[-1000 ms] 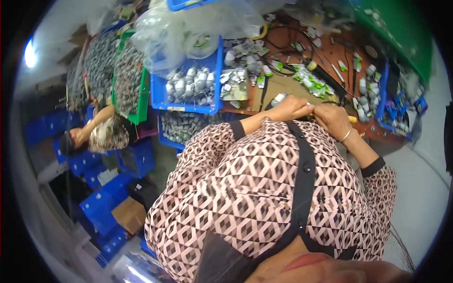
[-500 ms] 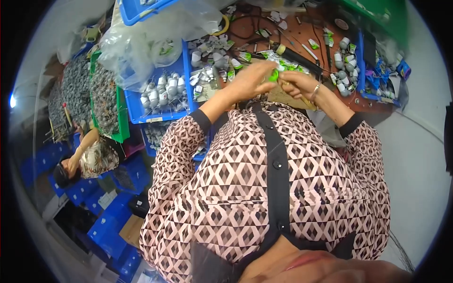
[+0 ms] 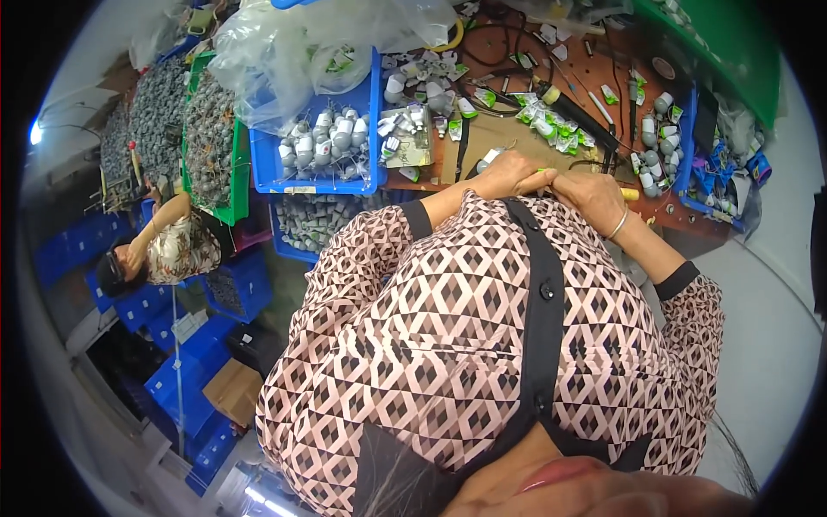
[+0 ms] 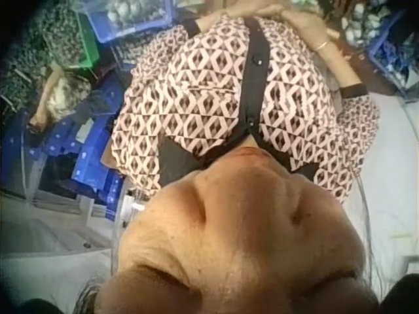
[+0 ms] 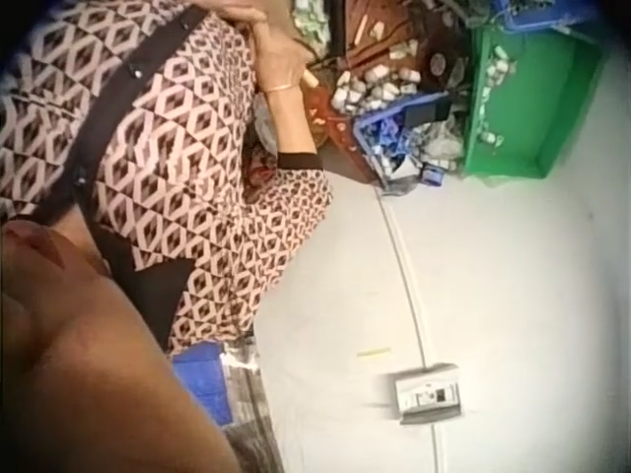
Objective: Assembling lightbulb components at a workbench in a factory.
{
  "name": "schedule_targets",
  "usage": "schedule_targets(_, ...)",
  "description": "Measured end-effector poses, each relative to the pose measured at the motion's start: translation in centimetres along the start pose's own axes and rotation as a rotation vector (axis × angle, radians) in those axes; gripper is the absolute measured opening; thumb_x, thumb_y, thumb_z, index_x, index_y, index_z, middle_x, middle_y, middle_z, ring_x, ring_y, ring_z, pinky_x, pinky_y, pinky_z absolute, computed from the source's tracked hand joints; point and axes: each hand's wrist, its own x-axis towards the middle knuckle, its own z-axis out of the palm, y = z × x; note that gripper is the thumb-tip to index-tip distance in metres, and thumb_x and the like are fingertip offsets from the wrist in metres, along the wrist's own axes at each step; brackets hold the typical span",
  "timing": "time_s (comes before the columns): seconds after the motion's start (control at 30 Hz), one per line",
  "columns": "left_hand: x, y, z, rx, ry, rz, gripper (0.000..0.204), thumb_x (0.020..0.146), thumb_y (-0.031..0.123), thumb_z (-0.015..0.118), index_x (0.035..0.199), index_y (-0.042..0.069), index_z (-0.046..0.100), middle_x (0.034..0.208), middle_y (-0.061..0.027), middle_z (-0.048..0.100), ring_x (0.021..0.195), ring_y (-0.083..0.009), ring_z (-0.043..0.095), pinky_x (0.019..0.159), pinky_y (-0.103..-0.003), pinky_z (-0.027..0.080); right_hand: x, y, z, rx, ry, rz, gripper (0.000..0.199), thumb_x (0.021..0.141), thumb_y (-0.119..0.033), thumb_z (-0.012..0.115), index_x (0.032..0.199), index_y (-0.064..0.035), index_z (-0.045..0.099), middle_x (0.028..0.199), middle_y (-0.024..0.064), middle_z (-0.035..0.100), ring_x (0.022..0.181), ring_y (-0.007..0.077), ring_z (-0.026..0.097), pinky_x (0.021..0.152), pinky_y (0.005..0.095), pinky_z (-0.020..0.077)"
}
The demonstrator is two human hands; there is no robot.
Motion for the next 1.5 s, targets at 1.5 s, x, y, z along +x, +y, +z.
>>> schedule_targets(1.5, 0.5, 1.9, -4.0, 0.298, -0.039, 0.197, 0.043, 0.074, 0.042, 0.062, 0.100, 0.008, 0.052, 0.097, -0.0116, 0.058, 0.087, -0.0307, 0.058, 0.068, -0.038, 0.047, 2.0, 1.5, -2.0, 1.562, -0.600, 0.778, 0.023, 0.091, -0.026, 0.042, 0.076, -0.0105, 0.048, 0.051, -0.0075, 0.036, 0.036, 0.0006, 0.022, 0.032, 0.0180, 0.0131)
